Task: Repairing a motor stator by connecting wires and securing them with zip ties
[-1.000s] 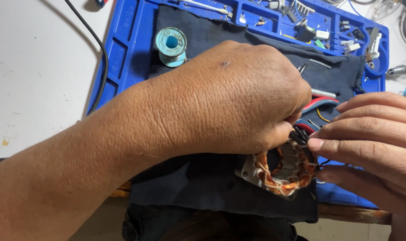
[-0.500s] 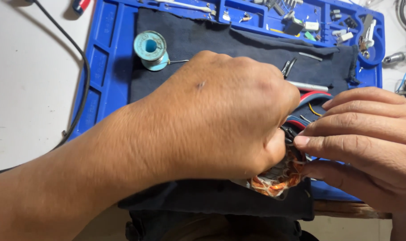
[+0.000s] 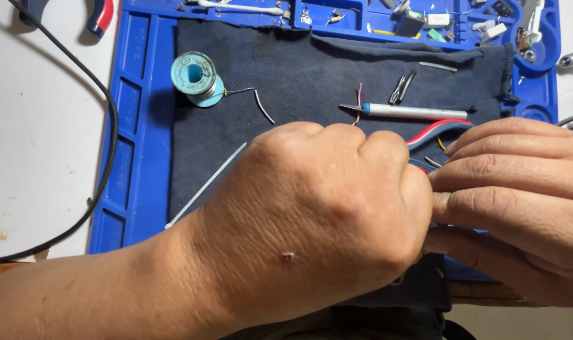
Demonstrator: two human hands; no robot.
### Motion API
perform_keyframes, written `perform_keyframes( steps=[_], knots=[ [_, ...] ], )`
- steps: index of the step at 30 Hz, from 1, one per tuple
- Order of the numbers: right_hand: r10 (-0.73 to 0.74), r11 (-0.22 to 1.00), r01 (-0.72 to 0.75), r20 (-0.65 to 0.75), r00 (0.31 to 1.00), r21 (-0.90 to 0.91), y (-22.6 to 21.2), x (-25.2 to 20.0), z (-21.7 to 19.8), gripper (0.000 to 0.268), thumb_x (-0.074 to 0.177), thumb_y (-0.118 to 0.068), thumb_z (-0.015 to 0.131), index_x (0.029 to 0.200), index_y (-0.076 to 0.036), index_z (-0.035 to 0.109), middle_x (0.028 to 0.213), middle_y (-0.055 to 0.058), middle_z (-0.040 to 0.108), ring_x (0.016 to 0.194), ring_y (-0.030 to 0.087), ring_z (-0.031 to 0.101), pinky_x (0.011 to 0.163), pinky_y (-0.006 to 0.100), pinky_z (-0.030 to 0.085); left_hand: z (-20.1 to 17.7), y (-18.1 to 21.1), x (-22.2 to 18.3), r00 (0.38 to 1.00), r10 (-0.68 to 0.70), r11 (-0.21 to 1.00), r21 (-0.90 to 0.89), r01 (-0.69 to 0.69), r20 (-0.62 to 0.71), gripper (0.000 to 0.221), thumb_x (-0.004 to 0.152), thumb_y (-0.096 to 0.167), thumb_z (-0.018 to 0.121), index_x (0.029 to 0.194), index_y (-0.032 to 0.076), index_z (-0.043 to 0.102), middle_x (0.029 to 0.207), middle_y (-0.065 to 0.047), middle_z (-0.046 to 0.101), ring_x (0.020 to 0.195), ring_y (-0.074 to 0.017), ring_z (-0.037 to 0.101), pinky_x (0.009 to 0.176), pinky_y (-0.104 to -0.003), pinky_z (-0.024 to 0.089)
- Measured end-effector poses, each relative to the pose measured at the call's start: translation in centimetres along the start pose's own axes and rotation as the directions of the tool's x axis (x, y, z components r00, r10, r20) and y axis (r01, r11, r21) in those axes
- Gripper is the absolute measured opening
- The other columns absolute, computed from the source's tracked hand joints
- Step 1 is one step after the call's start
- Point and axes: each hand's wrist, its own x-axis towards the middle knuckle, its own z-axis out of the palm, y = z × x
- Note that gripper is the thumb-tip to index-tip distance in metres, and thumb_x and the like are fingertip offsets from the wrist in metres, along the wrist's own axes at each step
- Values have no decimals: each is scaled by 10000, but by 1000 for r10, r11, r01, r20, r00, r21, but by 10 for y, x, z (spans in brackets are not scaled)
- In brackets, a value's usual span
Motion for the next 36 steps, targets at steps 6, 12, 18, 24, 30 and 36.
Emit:
perform_keyframes(
  steps=[6,12,18,24,30,36],
  knots=[
    [-4,1000,4,-19,1000,10,1,0,1,326,985,-366,795,1141,-81,827,1029,75,859,846,299,801,895,496,661,-19,-18,12,979,18,995,-100,2,203,110,1017,230,808,946,234,725,915,-16,698,725,-304,705,482,-518,464],
    [-10,1000,11,-40,999,14,1,-2,3,335,980,-359,815,1149,-70,815,1037,86,867,846,303,811,874,493,661,-13,-30,16,959,-19,977,-199,78,283,203,1057,329,772,894,210,754,888,14,729,736,-351,752,402,-602,476],
    [-5,1000,5,-31,1000,9,0,-5,2,355,983,-375,816,1177,-78,816,1065,84,870,875,296,828,887,499,662,-12,-36,21,945,-74,952,-259,162,320,182,1007,367,757,929,209,802,943,5,789,829,-351,781,475,-623,531],
    [4,1000,-4,-25,1000,-10,0,-5,1,357,980,-384,829,1172,-83,825,1072,86,872,890,292,838,899,513,661,-20,-46,28,894,-68,917,-325,231,442,167,903,321,696,909,270,855,940,45,827,821,-340,793,533,-606,547],
    [-1,1000,1,-26,1000,-3,2,-7,3,370,981,-387,819,1198,-88,814,1089,86,875,900,296,839,908,512,659,-18,-45,27,884,-69,910,-333,245,462,177,882,318,689,901,280,861,934,58,835,839,-317,790,568,-590,554],
    [5,1000,-5,-32,999,3,1,-6,3,367,983,-383,813,1200,-87,811,1087,77,878,895,293,837,908,508,658,-12,-41,26,908,-43,898,-383,218,417,133,891,336,732,877,265,844,910,45,830,819,-325,788,553,-584,539]
  ],
)
